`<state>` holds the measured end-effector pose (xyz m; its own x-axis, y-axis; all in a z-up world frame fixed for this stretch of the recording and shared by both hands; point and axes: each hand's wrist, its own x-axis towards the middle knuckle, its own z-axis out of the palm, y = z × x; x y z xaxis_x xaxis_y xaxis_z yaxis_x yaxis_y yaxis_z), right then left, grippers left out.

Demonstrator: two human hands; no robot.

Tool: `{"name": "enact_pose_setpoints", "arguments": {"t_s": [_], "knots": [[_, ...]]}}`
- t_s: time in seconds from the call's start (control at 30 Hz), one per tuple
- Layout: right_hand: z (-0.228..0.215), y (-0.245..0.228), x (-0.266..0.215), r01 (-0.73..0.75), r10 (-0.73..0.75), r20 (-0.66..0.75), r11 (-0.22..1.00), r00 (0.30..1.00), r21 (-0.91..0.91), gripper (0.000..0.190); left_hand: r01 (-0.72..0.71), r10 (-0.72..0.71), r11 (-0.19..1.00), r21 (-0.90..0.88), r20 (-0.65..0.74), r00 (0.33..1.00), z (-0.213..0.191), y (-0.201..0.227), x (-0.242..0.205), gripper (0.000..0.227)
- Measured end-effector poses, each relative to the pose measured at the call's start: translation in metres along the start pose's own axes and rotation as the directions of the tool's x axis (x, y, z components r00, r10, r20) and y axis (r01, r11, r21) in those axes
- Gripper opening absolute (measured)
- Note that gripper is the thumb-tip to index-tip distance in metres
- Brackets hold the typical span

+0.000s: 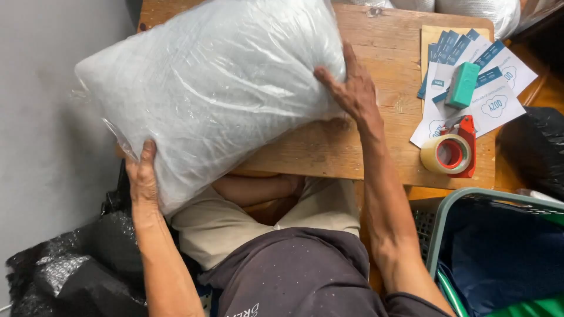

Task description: The person sits cross-legged and uses a green plastic squeegee to smooth the surface of a pillow wrapped in clear plastic. They repeatedly rub the squeegee over the pillow's surface and edges, occasionally adjusting the pillow's position on their lap.

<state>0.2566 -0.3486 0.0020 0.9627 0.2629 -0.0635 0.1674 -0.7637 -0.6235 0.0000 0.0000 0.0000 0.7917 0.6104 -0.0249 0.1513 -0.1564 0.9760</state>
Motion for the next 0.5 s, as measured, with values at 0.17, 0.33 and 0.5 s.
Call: {"name": "enact_pose_setpoints", "arguments": {"t_s": [0.17, 0.33, 0.5], "knots": [[-0.014, 0.005, -0.108, -0.329, 0.321, -0.092, 0.939, 0.943, -0.1, 0.1, -0.02, 0.018, 1.0, 0.014, 0.139, 0.99, 0.013, 0.015, 0.024, 0.096], [-0.057, 0.003, -0.145, -0.488, 0.491, -0.074, 0.817, 0.868, -0.307, 0.103, -0.056, 0.037, 0.997, 0.05, 0.326, 0.945, 0.041, 0.041, 0.045, 0.093], [-0.086, -0.028, -0.111, -0.094, 0.041, -0.168, 0.942, 0.985, -0.322, 0.101, -0.336, 0.179, 0.749, 0.571, 0.313, 0.933, 0.043, 0.098, 0.058, 0.103]]}}
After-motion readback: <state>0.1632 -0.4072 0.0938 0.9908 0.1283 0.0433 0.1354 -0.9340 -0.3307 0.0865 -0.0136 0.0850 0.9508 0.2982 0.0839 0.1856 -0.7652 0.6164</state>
